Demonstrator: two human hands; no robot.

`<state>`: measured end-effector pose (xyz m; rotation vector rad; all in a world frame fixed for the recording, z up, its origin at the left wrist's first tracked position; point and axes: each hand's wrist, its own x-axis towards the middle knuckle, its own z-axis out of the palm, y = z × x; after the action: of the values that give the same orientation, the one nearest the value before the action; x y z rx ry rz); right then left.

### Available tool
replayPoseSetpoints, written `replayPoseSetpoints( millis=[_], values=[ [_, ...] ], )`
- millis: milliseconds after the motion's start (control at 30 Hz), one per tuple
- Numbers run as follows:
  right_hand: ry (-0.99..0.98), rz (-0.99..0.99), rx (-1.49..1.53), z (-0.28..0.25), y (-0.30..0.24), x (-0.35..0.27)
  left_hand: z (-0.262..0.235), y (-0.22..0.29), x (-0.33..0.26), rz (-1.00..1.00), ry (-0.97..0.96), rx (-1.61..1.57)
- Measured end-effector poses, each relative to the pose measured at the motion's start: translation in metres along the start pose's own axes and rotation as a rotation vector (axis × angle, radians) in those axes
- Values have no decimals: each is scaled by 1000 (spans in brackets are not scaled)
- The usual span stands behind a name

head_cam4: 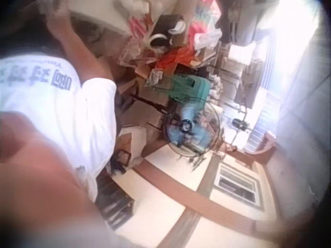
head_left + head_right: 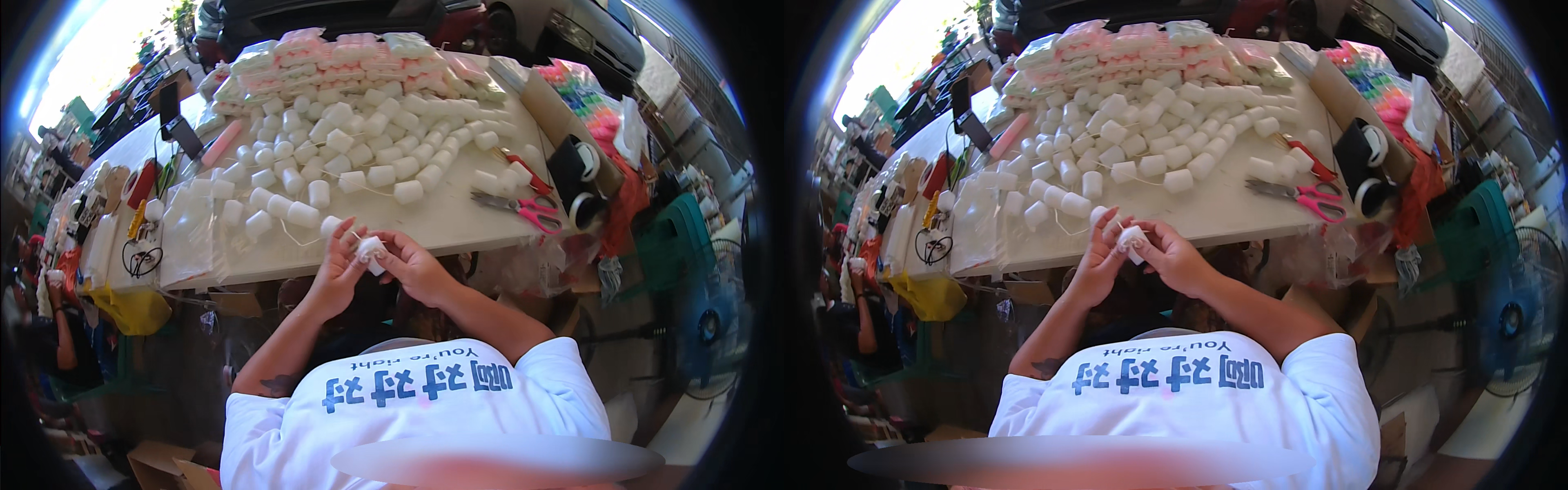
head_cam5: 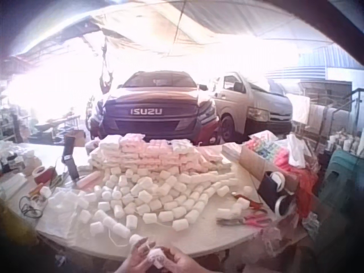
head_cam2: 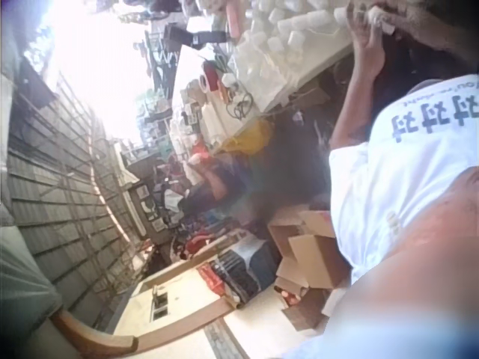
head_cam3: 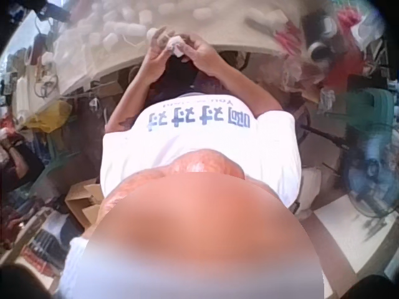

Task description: The person threads white foam cylinders onto a string and ties knots to secure them, repeating the process to form a long garland. The person uses pink-handled scissors to cut the string between pieces and continues assembling the garland on a cluttered table.

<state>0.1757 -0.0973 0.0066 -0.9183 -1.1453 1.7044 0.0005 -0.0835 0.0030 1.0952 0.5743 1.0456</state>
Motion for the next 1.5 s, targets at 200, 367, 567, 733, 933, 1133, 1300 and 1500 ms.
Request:
replayPoseSetpoints(
  millis=[200, 367, 567, 733, 933, 1133, 1300, 1500],
  values=[
    [-96, -65, -78, 2, 8, -13, -21, -10, 9, 127, 109, 52],
    [-68, -98, -484, -50, -24, -41, -47, 5, 14, 100, 92, 166],
    [835, -229, -1260, -184, -99, -67, -66, 30, 22, 197, 5, 122],
    [574, 96, -1474, -239, -101, -84, -49, 5, -1, 31, -85, 4],
    [421, 243, -1395, -244, -121, -76, -41, -14, -30, 12, 67, -162],
    [282, 299, -1562, -224, -121, -81, -51, -4, -30, 54, -44, -101],
    [247, 174, -1267, -212, -119, -91, -62, 15, -5, 7, -208, 56],
    [-28, 258, -361, -143, -60, -88, -68, 22, 8, -52, -319, 6]
  ],
)
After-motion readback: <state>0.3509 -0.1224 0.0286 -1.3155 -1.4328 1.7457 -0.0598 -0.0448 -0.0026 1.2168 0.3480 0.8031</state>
